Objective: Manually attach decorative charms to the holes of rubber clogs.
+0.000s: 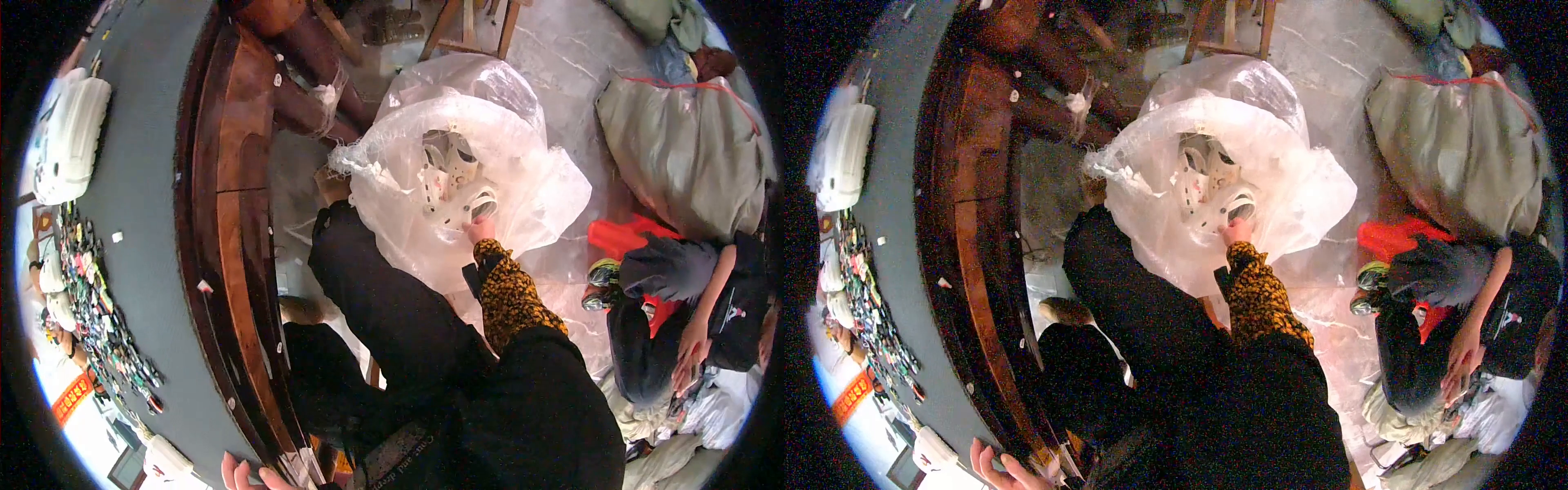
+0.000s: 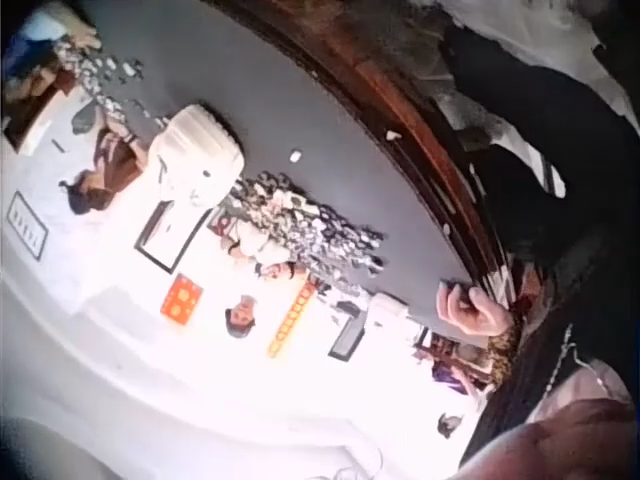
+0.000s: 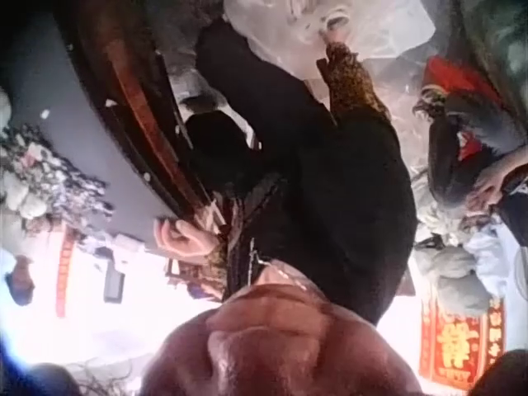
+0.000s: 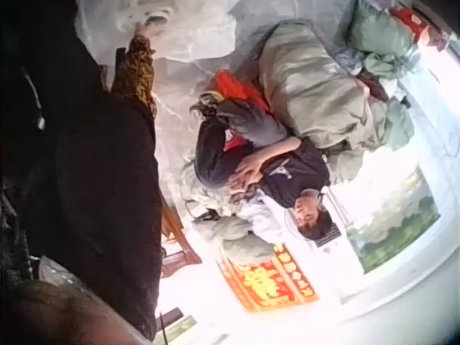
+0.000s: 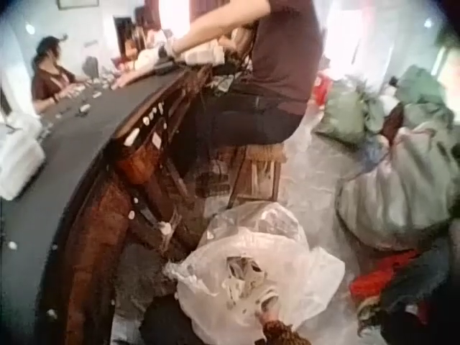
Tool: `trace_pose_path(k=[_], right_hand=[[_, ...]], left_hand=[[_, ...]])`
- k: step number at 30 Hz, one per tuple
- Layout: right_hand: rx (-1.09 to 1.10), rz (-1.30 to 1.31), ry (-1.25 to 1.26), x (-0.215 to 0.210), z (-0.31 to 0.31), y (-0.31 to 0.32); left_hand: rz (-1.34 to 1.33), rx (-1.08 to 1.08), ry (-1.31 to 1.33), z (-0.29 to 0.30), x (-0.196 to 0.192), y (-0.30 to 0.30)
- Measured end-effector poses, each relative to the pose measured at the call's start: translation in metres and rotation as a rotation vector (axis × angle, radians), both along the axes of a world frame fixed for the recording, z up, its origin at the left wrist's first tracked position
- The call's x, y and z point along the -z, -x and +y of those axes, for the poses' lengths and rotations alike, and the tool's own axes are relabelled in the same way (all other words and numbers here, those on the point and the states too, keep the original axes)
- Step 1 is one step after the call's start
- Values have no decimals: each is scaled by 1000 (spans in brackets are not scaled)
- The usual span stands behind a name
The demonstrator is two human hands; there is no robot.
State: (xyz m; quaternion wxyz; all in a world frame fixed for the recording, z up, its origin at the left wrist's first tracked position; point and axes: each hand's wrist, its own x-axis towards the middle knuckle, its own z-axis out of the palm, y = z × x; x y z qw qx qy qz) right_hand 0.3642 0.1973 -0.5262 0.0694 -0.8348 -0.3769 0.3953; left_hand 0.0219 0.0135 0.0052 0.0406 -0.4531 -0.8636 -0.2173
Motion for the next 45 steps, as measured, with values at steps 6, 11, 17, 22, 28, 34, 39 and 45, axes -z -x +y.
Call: trace_pose_path(k=[6, 11, 17, 22, 28, 34, 39, 45], right_hand=[[-192, 98, -315, -82, -7, 34], [-161, 169, -466, -152, 0, 32], [-118, 135, -644, -214, 23, 48], [63, 268, -875, -225, 18, 13], [222, 409, -998, -268, 66, -10], [136, 502, -1188, -433, 81, 0], [141, 900, -1296, -562, 65, 20], [-99, 1245, -1290, -676, 43, 72]], left_hand=[[-22, 60, -91, -1, -8, -10], [41, 95, -50, -15, -11, 9], [130, 117, -87, -14, -17, 22], [58, 178, -155, -14, -12, 19], [23, 190, -249, -35, -28, 17], [-134, 218, -362, -40, -19, 27], [-289, 257, -425, -47, -28, 31], [-415, 279, -476, -78, -57, 33]])
